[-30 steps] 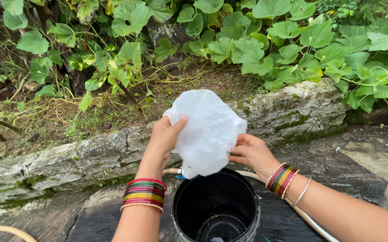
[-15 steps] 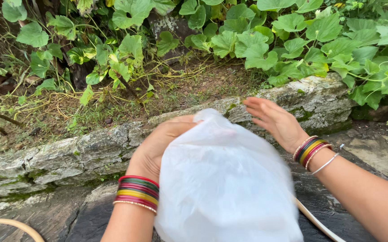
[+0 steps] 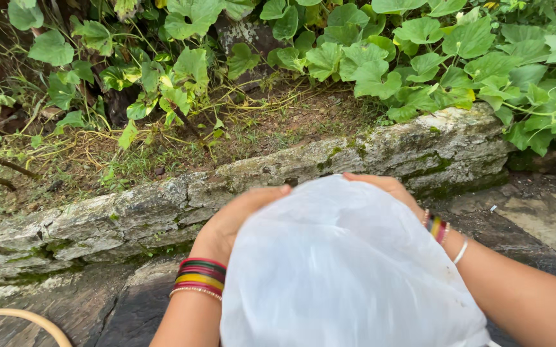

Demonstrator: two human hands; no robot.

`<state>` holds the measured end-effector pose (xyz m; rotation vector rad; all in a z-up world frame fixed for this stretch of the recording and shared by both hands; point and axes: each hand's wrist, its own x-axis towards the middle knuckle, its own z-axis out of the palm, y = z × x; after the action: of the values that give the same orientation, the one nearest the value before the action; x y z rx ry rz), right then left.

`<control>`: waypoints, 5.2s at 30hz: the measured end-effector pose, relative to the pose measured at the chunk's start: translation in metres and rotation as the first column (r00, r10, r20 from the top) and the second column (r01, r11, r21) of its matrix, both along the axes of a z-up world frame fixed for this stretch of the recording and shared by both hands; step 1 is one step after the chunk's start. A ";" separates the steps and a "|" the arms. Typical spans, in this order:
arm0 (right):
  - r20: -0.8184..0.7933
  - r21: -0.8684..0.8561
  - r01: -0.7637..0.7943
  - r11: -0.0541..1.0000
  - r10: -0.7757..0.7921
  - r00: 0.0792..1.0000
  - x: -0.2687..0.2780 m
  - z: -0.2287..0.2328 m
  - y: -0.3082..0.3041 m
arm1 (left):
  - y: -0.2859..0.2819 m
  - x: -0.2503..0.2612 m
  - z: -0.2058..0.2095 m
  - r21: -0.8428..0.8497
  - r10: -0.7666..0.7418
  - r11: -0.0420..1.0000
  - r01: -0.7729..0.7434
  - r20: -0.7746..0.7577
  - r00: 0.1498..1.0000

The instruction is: The person places a white plastic liner inside a black bucket and secures it by folding the edges over the rim and using a garden hose to weigh it down or hold it in place.

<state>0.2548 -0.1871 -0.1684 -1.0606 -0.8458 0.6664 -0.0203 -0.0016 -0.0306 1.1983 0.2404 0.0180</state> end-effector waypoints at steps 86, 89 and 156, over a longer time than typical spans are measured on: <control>0.513 -0.837 0.206 0.507 0.595 0.619 -0.025 -0.014 0.018 | 0.034 -0.006 -0.106 0.929 0.333 0.335 0.159 -0.275 0.902; 0.227 -0.966 0.108 0.234 0.575 0.786 -0.017 -0.001 0.005 | 0.045 -0.002 -0.129 0.876 0.335 0.470 -0.107 -0.066 0.940; -0.141 -0.784 -0.316 0.535 0.343 0.929 0.012 -0.023 -0.027 | 0.084 -0.049 -0.199 0.040 0.395 0.916 -0.399 -0.263 0.880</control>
<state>0.2667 -0.2138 -0.1917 -1.7444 -0.7821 1.4557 -0.0689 0.0825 -0.2300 1.1167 0.7226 0.2149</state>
